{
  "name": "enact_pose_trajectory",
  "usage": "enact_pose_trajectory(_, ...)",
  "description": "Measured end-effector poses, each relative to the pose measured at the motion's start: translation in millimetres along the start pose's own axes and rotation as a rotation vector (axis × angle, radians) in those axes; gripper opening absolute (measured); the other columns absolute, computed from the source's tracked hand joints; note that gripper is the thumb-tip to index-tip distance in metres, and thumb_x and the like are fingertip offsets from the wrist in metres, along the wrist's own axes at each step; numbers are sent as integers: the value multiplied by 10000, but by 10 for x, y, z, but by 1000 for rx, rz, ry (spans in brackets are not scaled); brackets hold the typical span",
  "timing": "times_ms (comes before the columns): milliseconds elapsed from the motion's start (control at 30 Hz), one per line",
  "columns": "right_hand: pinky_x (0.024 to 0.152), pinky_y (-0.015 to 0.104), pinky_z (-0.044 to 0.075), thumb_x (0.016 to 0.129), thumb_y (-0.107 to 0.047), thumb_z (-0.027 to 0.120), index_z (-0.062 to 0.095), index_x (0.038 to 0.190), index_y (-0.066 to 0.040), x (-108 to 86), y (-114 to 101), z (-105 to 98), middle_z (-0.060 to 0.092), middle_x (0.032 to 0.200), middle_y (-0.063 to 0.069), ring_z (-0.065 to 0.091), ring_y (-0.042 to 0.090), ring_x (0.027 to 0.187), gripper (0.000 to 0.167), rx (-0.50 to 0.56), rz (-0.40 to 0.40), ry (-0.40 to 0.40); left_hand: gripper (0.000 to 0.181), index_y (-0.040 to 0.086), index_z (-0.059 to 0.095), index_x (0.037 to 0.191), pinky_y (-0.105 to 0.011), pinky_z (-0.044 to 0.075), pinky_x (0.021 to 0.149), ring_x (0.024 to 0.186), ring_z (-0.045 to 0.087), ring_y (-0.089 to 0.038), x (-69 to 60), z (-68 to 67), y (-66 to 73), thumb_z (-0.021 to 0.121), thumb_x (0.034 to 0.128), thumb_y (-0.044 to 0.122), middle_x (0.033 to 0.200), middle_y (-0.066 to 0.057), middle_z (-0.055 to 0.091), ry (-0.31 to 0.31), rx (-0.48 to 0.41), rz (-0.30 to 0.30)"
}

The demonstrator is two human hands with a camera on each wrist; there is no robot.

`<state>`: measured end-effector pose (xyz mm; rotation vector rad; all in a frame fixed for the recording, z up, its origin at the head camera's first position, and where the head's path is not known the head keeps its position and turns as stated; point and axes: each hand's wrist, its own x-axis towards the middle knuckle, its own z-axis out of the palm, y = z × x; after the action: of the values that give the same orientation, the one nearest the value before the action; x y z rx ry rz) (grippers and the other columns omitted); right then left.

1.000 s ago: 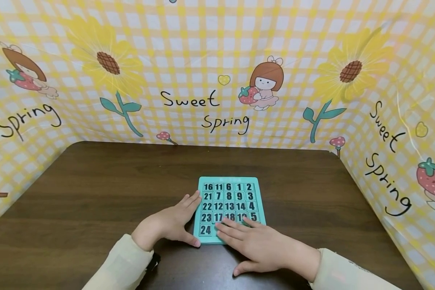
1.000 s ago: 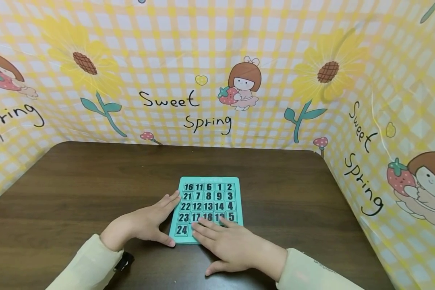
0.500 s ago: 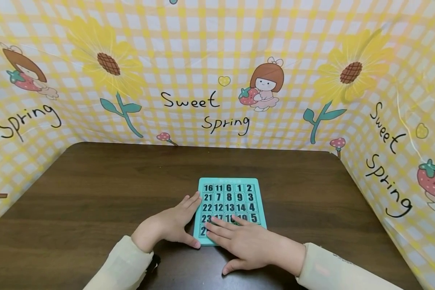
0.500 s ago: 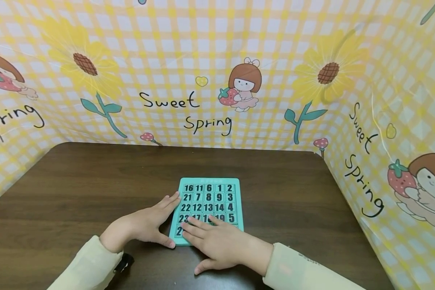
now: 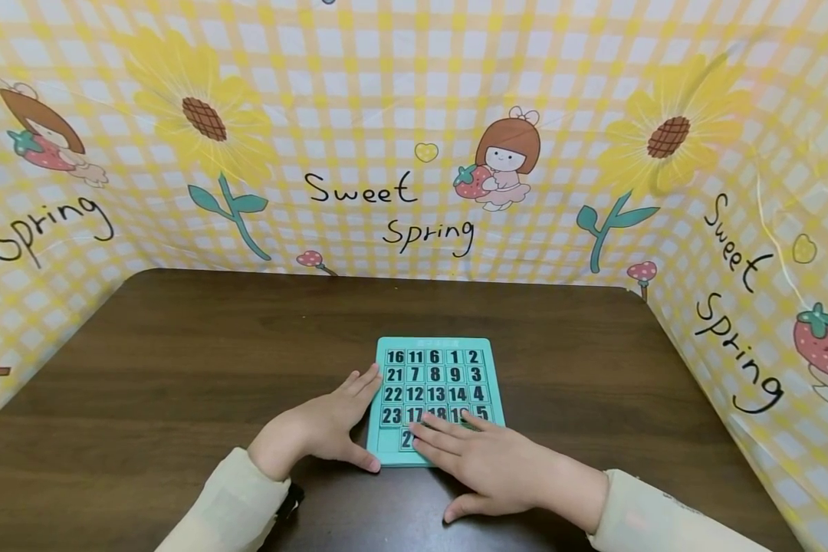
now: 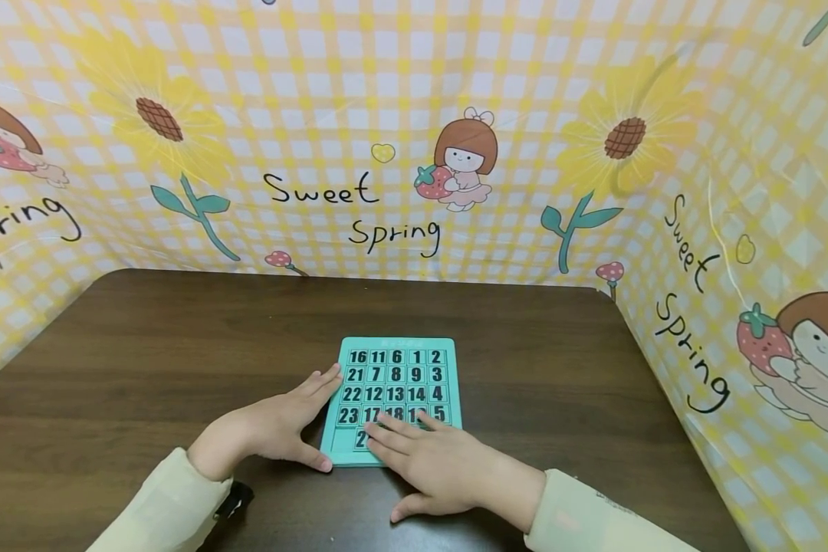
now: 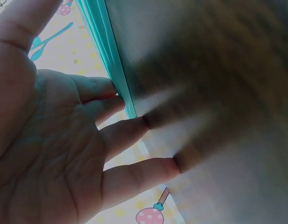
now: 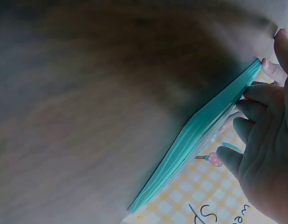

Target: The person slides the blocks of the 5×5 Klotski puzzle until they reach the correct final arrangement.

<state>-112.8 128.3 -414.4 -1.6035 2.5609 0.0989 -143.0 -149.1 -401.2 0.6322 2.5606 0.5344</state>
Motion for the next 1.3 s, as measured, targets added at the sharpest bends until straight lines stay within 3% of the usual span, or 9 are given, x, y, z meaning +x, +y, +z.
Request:
enact_pose_trajectory(333, 1139, 534, 367, 962, -682, 375, 278, 1581, -145, -57, 62, -14, 204, 1670, 2, 193, 192, 1544, 825, -20, -1, 26, 1209, 5, 142, 1585, -529, 279, 1188, 1541, 88, -403, 2, -5, 6, 846, 734, 498, 1682, -142, 51, 2, -2, -1)
enact_pose_trajectory(833, 1174, 572, 289, 881, -728, 489, 157, 1606, -137, 340, 240, -71, 89, 1691, 10, 78, 205, 1564, 993, -2, -8, 12, 1205, 10, 135, 1587, -537, 260, 1195, 1539, 79, -410, -5, -9, -6, 832, 743, 515, 1681, -150, 46, -4, -1, -1)
enact_pose_trajectory(1300, 1193, 545, 270, 889, -759, 416, 158, 1606, -150, 358, 100, -54, 84, 1690, -17, 78, 170, 1562, 976, -46, -26, -50, 1211, -1, 136, 1584, -540, 256, 1195, 1536, 77, -421, -9, -7, -11, 835, 740, 515, 1679, -160, 49, 1, 2, 15)
